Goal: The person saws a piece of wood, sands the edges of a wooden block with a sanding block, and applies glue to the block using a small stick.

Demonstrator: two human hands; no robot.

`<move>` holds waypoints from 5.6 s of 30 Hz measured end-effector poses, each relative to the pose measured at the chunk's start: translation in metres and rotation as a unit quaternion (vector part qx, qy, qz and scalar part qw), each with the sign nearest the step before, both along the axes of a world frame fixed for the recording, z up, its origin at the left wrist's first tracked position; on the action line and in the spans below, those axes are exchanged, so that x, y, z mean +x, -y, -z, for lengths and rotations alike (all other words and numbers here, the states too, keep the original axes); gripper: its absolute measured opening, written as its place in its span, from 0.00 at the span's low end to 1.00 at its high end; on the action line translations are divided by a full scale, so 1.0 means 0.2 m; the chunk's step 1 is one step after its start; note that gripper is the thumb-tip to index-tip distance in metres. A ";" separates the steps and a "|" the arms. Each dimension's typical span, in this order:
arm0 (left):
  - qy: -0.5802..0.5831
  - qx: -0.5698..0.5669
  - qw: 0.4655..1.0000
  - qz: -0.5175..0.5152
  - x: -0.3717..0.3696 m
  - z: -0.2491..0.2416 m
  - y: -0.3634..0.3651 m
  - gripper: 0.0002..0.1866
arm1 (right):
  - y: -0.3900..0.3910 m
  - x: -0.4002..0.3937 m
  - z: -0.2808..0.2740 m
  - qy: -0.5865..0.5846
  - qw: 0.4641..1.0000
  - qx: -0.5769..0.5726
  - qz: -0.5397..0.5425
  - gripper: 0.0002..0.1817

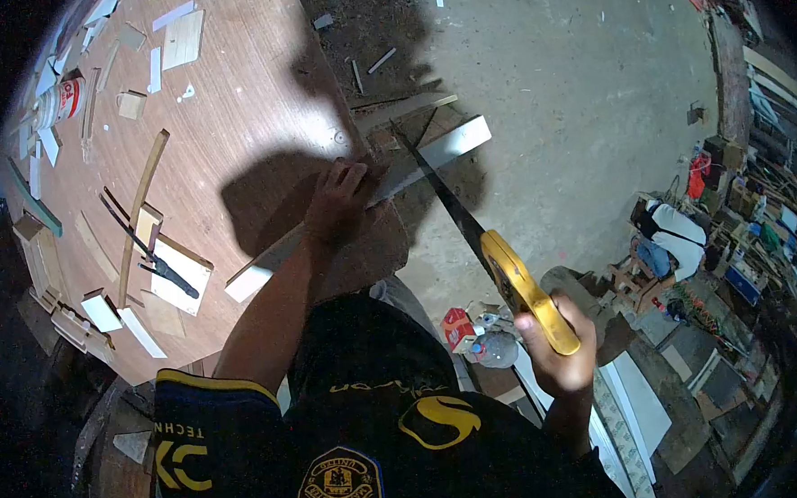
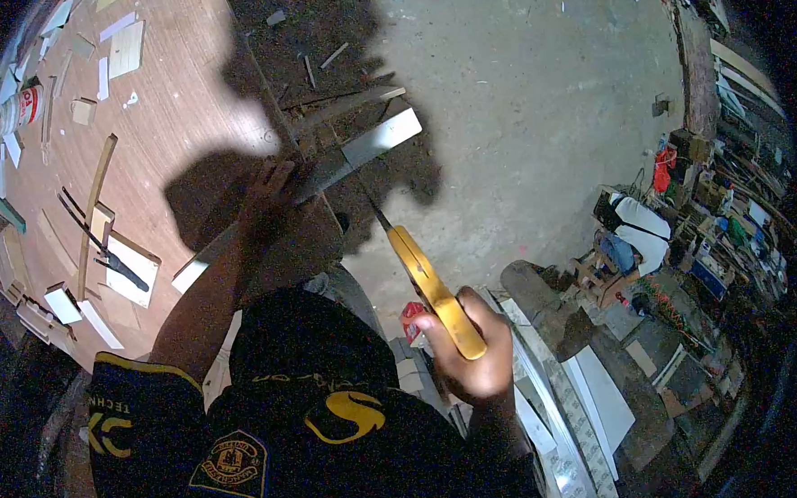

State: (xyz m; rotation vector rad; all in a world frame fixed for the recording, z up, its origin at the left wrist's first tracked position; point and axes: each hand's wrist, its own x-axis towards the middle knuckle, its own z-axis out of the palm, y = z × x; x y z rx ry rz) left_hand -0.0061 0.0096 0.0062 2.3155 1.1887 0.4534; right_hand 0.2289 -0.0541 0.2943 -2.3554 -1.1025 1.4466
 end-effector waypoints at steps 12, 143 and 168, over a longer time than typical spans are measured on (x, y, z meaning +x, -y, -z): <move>-0.018 0.022 0.999 0.022 0.00 0.00 0.00 0.30 | 0.00 -0.05 0.11 0.007 0.999 0.021 -0.029 0.10; 0.029 -0.046 0.998 0.007 0.03 -0.03 -0.03 0.30 | -0.01 0.00 0.18 -0.006 0.996 0.068 -0.059 0.10; -0.026 0.038 0.998 0.045 0.03 -0.01 0.02 0.34 | -0.05 0.05 0.05 -0.003 0.999 0.012 -0.050 0.13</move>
